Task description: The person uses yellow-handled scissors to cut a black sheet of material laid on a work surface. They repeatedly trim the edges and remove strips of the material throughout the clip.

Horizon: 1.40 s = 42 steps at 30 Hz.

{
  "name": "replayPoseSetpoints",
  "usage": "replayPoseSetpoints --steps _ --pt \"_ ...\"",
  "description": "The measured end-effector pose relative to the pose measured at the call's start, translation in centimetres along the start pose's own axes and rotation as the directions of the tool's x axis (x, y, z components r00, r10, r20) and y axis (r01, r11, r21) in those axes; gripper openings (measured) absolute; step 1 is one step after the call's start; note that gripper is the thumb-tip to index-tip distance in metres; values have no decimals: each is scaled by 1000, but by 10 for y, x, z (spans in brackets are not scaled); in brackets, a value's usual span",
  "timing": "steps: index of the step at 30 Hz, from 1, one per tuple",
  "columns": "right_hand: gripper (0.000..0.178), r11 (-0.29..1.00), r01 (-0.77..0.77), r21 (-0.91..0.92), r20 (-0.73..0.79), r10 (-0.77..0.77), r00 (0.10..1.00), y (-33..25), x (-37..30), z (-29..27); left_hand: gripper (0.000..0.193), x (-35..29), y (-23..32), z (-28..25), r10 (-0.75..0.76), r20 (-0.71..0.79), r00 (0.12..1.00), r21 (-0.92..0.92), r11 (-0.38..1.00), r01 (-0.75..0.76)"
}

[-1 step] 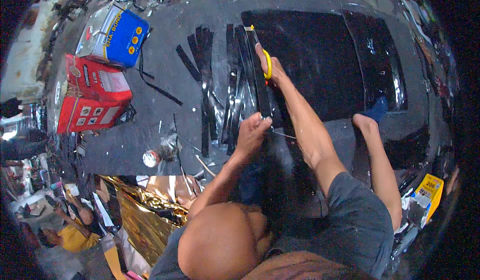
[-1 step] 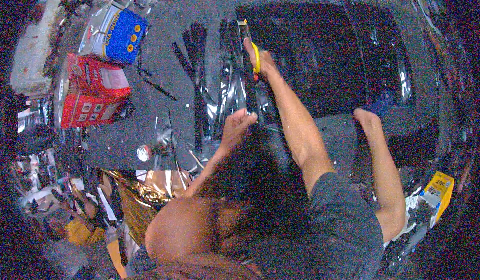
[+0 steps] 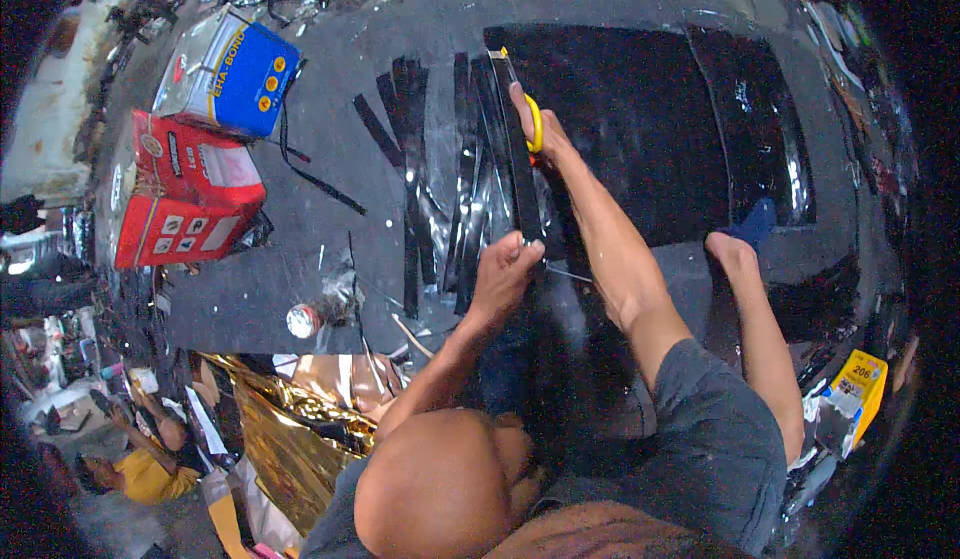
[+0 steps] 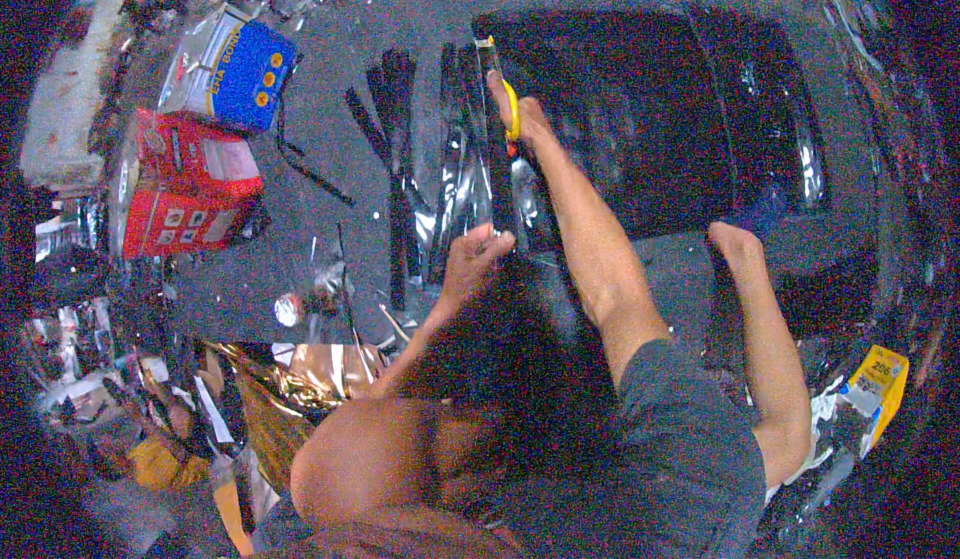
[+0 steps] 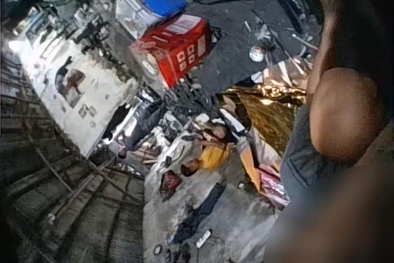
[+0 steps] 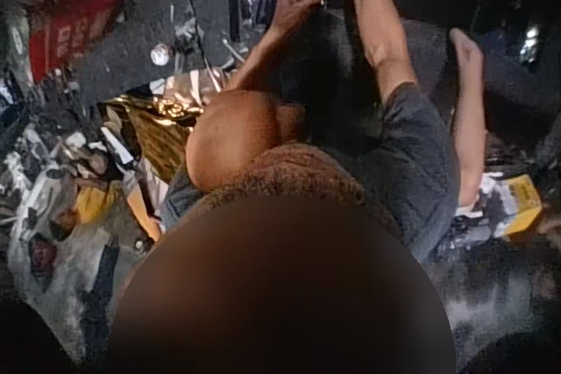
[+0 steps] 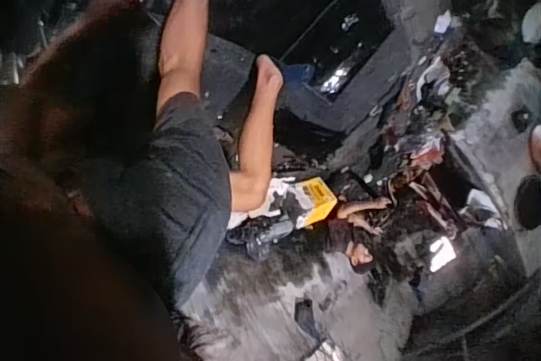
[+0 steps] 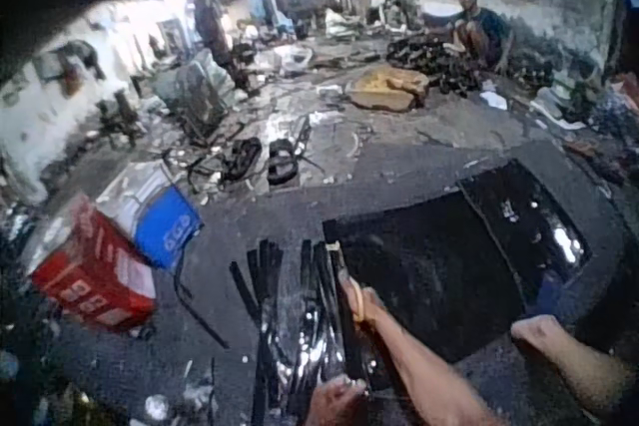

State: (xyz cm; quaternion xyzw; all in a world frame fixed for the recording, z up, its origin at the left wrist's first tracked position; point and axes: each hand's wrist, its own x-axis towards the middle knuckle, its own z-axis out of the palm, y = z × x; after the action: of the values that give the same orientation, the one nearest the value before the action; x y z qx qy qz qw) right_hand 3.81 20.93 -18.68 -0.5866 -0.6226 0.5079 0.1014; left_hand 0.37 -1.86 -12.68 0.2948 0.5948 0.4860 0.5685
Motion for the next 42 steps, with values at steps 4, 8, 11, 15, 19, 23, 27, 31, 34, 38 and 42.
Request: replayPoseSetpoints --steps 4,8,11,15,19,23,27,31,34,38,42 --pt "84 998 25 66 39 -28 999 -26 66 3 25 -4 2 -12 17 -82 997 170 985 -3" --pt "76 965 55 256 -12 -54 998 -10 139 -18 37 -10 10 -3 -62 -39 997 149 987 68" --pt "73 912 -10 411 102 -35 994 -58 119 -10 37 -33 -23 -10 -107 -170 980 130 983 130" --pt "72 917 14 398 153 -81 985 -45 93 -44 52 -33 -46 -52 -109 -280 954 635 724 269" --pt "71 892 -15 452 154 -61 986 4 13 -74 77 5 -16 -36 432 -124 893 870 481 -112" --pt "73 782 52 621 65 -117 991 51 -85 -69 84 86 2 -7 520 372 769 826 192 -529" --pt "78 671 23 741 46 -84 995 85 -173 -65 80 129 -38 -52 333 582 742 811 -176 -557" --pt "82 653 -87 752 73 49 996 113 -223 -76 75 115 -4 -115 253 456 853 887 -207 -413" --pt "79 689 -112 716 37 122 992 118 -241 -80 80 105 15 -160 197 338 920 914 -302 -272" --pt "75 650 -82 755 37 83 996 134 -239 -72 65 103 35 -133 187 180 966 941 -320 -113" --pt "75 674 -138 725 86 110 990 125 -230 -51 49 118 -16 -73 183 -142 973 793 610 1"
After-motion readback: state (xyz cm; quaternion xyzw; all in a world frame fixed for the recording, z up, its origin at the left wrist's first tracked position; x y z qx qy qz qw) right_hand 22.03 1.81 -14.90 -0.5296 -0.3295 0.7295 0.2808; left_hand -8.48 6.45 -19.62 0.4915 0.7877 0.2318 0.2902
